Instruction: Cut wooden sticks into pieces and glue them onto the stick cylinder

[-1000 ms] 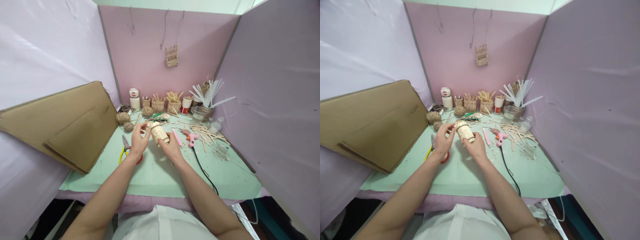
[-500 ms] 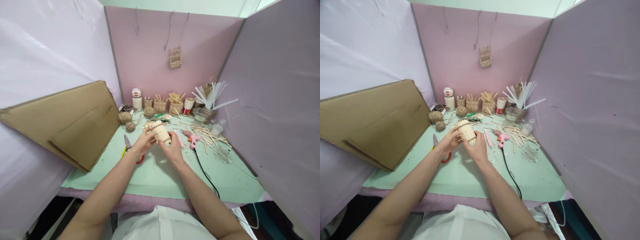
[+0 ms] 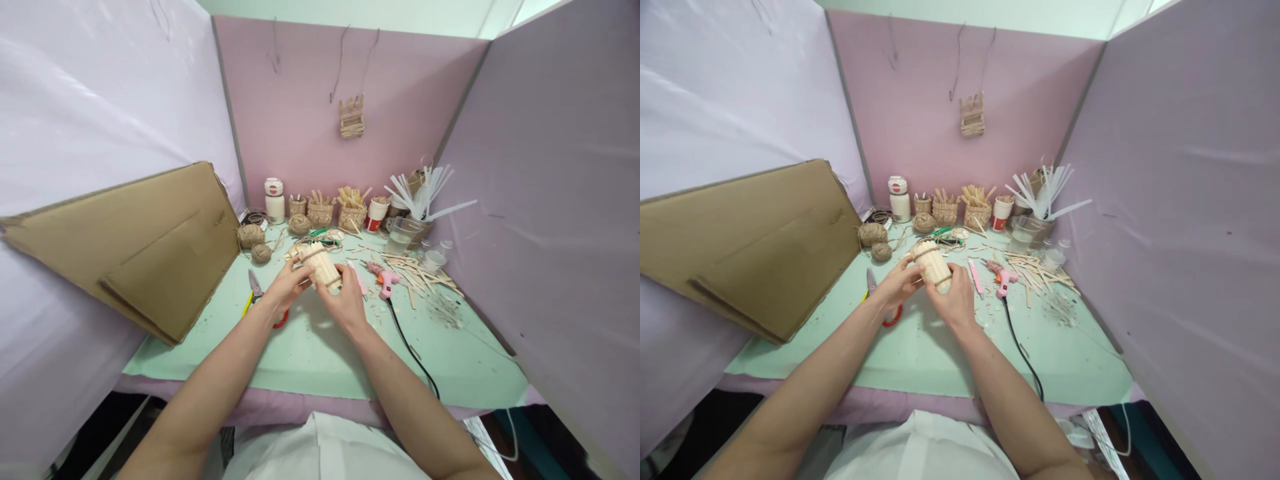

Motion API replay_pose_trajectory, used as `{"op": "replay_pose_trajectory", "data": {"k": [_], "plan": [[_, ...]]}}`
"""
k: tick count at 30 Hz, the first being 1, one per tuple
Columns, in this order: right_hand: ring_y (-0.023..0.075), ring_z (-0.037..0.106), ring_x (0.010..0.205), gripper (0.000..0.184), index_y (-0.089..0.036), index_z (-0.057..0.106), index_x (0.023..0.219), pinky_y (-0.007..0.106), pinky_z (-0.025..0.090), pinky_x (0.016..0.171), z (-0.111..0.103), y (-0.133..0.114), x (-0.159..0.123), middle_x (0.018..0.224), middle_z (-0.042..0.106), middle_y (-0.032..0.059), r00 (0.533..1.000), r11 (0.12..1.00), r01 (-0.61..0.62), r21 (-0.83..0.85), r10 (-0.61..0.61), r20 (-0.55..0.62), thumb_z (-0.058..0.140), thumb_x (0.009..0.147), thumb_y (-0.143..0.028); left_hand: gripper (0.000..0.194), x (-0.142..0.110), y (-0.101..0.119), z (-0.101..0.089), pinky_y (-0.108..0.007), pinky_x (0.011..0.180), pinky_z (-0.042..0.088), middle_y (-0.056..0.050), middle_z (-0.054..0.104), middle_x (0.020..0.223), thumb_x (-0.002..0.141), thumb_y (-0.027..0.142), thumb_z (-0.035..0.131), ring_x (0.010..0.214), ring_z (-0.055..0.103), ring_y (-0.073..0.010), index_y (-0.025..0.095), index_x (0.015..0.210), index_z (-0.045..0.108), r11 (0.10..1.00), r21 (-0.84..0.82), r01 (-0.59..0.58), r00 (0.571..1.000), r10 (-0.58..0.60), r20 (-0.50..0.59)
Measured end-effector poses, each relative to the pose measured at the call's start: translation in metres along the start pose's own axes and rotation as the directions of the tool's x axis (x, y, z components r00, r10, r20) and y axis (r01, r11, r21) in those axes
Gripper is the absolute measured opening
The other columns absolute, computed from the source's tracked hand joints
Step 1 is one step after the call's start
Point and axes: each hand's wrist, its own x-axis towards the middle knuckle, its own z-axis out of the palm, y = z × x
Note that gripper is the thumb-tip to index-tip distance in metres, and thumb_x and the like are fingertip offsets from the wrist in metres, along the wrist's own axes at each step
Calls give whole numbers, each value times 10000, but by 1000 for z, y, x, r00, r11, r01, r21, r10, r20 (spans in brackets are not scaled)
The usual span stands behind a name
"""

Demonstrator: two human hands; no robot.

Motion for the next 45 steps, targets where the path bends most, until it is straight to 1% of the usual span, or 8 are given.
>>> {"op": "replay_pose_trajectory", "data": {"k": [6, 16, 23, 29, 35, 45], "plan": [[235, 527, 946, 403, -181, 503, 1061, 359, 425, 799, -1, -1, 0, 1017, 569, 88, 1000, 1000, 8, -12, -8, 9, 569, 743, -419, 494, 0, 0, 0, -334, 849, 427, -56, 647, 995, 620, 221, 743, 914, 605, -167, 207, 1066, 531, 1000, -10, 2, 1000, -2, -13], [238, 525, 943, 406, -190, 496, 1072, 365, 422, 802, -1, -2, -1, 1006, 565, 80, 1000, 1000, 15, -9, -15, 2, 577, 737, -405, 489, 3, -3, -3, -337, 841, 429, -44, 653, 969, 605, 242, 748, 896, 612, -163, 218, 1048, 541, 1000, 14, -5, 1000, 5, -21], [237, 524, 960, 413, -183, 496, 1075, 364, 422, 811, -1, -2, -1, 1022, 565, 87, 1000, 1000, 15, -5, -15, 0, 576, 740, -412, 477, 4, -3, -3, -326, 826, 432, -45, 657, 956, 606, 218, 745, 884, 612, -162, 213, 1038, 544, 1000, -4, -5, 1000, 5, -30], [230, 520, 964, 422, -187, 492, 1084, 357, 423, 817, -1, 0, -1, 1028, 562, 79, 1000, 1000, 13, 4, -13, -2, 582, 737, -410, 483, 2, -1, -1, -339, 836, 428, -47, 656, 959, 603, 225, 750, 897, 610, -169, 215, 1039, 541, 1000, -5, -4, 1000, 4, -26], [224, 522, 966, 391, -189, 498, 1062, 351, 427, 816, -1, 0, -1, 1028, 564, 75, 1000, 1000, 2, 31, -2, -18, 585, 742, -396, 475, 0, 2, 2, -329, 812, 433, -26, 651, 960, 619, 267, 743, 842, 608, -147, 229, 1041, 529, 999, -40, 10, 1000, -10, 3], [234, 519, 962, 413, -186, 505, 1075, 359, 430, 798, 1, 2, -2, 1027, 562, 84, 999, 999, 31, 25, -31, -7, 583, 745, -421, 533, 5, -5, -3, -335, 836, 436, -46, 630, 1016, 618, 223, 741, 918, 598, -167, 230, 1096, 506, 999, 18, -37, 999, 37, -23]]}}
